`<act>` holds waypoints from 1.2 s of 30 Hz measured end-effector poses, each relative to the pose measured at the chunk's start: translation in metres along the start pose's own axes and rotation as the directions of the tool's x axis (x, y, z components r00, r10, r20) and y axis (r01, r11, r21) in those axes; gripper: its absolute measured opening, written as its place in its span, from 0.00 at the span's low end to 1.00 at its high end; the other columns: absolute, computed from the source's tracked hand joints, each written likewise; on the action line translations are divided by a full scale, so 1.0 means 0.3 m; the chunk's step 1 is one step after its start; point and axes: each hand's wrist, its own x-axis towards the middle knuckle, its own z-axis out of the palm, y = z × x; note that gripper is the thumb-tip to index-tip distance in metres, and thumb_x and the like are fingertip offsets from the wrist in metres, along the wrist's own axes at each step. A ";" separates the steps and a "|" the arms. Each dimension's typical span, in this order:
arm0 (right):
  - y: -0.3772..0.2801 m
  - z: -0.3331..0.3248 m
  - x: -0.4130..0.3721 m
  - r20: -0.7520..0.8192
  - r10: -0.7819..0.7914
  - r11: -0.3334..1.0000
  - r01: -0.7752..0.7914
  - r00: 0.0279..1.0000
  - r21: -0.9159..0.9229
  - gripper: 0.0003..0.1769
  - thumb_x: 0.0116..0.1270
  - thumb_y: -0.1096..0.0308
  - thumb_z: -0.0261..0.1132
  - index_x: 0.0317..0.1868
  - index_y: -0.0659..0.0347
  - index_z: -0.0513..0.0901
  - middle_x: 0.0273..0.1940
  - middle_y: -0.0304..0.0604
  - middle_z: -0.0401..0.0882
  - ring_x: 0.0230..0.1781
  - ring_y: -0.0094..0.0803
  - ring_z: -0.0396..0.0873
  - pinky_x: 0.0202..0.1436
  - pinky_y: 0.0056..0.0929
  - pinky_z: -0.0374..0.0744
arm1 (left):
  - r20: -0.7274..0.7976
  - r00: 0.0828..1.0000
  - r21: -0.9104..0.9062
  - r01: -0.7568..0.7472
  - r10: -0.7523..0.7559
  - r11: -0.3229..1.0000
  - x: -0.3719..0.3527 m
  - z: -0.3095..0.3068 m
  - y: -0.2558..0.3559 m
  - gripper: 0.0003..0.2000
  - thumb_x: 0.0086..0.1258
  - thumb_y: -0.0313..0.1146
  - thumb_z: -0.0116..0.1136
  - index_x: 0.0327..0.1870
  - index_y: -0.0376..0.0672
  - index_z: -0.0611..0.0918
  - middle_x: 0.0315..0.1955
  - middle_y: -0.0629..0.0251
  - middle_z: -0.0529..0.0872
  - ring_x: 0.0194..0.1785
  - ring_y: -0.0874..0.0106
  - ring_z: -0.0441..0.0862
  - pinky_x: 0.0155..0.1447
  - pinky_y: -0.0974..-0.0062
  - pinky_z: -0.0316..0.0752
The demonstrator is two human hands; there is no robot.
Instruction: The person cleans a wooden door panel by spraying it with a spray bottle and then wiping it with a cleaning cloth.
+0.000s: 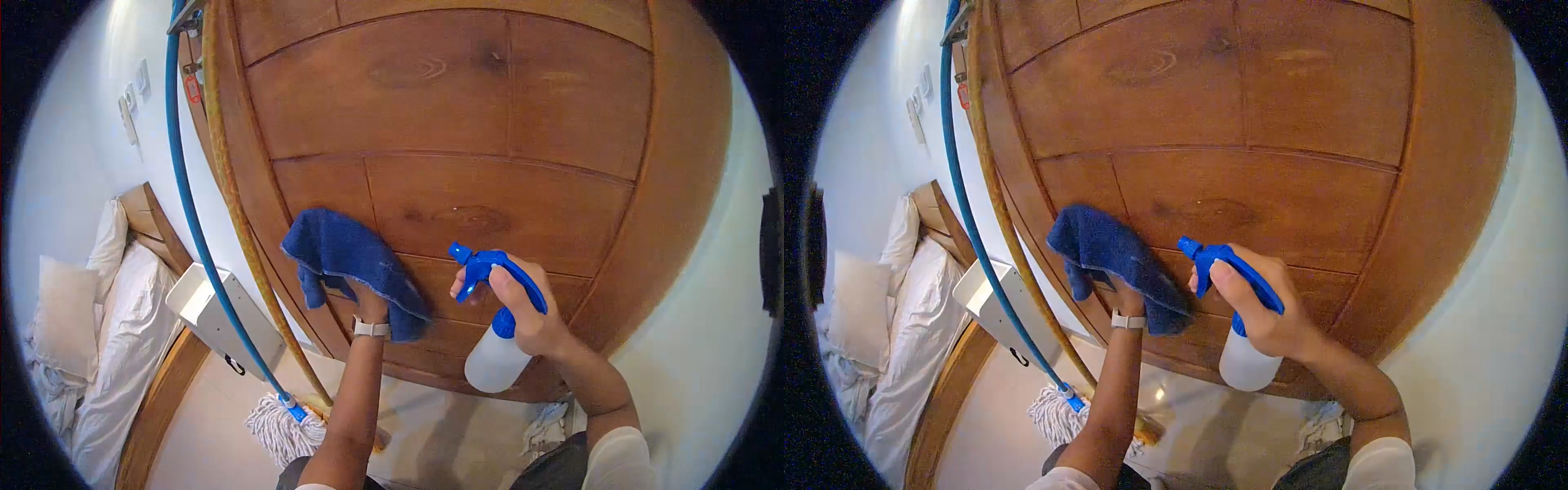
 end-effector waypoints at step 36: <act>0.063 -0.135 -0.014 -0.069 -0.070 0.996 0.066 0.995 -0.054 0.16 0.81 0.61 0.57 0.42 0.66 0.83 0.36 0.46 0.84 0.36 0.30 0.81 0.45 0.32 0.78 | 0.038 0.997 0.061 -0.071 0.069 0.996 -0.073 0.066 0.059 0.36 0.80 0.50 0.54 0.79 0.36 0.61 0.78 0.51 0.64 0.80 0.54 0.58 0.83 0.59 0.48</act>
